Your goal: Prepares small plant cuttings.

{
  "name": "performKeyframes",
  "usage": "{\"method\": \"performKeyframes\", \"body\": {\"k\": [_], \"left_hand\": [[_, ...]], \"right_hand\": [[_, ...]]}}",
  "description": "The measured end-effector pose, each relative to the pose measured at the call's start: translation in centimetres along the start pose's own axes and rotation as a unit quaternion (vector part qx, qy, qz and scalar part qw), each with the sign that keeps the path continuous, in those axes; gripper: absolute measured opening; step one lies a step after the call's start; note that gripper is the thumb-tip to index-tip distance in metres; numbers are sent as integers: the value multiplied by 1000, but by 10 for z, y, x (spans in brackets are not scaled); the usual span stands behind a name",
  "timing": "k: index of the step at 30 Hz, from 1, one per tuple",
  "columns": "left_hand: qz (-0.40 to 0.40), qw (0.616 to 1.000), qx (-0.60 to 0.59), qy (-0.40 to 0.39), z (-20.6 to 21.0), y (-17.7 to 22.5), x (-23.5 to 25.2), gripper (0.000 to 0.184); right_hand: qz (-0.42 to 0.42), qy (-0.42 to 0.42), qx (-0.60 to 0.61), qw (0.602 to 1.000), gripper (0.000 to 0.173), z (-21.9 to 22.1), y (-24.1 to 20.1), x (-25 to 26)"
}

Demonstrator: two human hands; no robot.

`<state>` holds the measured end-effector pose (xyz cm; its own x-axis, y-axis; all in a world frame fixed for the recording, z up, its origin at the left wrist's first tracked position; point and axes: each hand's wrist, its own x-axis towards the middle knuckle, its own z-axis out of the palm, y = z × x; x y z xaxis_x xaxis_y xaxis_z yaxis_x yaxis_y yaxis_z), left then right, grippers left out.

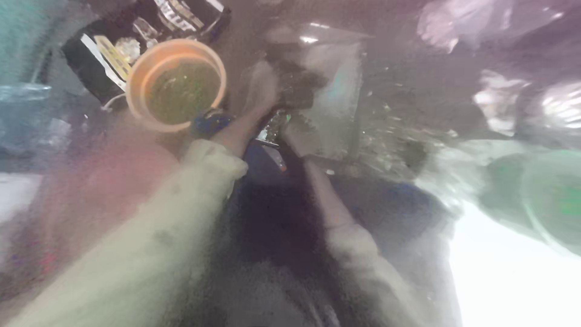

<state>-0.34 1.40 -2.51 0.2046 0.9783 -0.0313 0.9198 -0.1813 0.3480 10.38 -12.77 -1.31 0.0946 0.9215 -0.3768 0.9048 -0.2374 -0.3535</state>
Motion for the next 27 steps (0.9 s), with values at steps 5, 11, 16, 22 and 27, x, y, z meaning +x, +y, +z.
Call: {"method": "performKeyframes", "body": {"k": [5,11,16,22,27], "left_hand": [[47,999,-19,-6,-12,10,-6,34],[59,998,20,7,-16,14,-3,24],[64,998,8,26,-5,1,0,22],[71,997,-23,5,-17,12,-9,23],[82,997,14,-2,-19,14,-1,21]], "right_hand": [[-59,5,-21,998,40,-3,-3,23],[22,-149,-25,988,49,-51,-21,4],[-22,58,16,998,44,7,-6,32],[-6,-35,2,999,39,-18,-8,-2],[-37,-26,-17,999,38,-7,-6,13]]}}
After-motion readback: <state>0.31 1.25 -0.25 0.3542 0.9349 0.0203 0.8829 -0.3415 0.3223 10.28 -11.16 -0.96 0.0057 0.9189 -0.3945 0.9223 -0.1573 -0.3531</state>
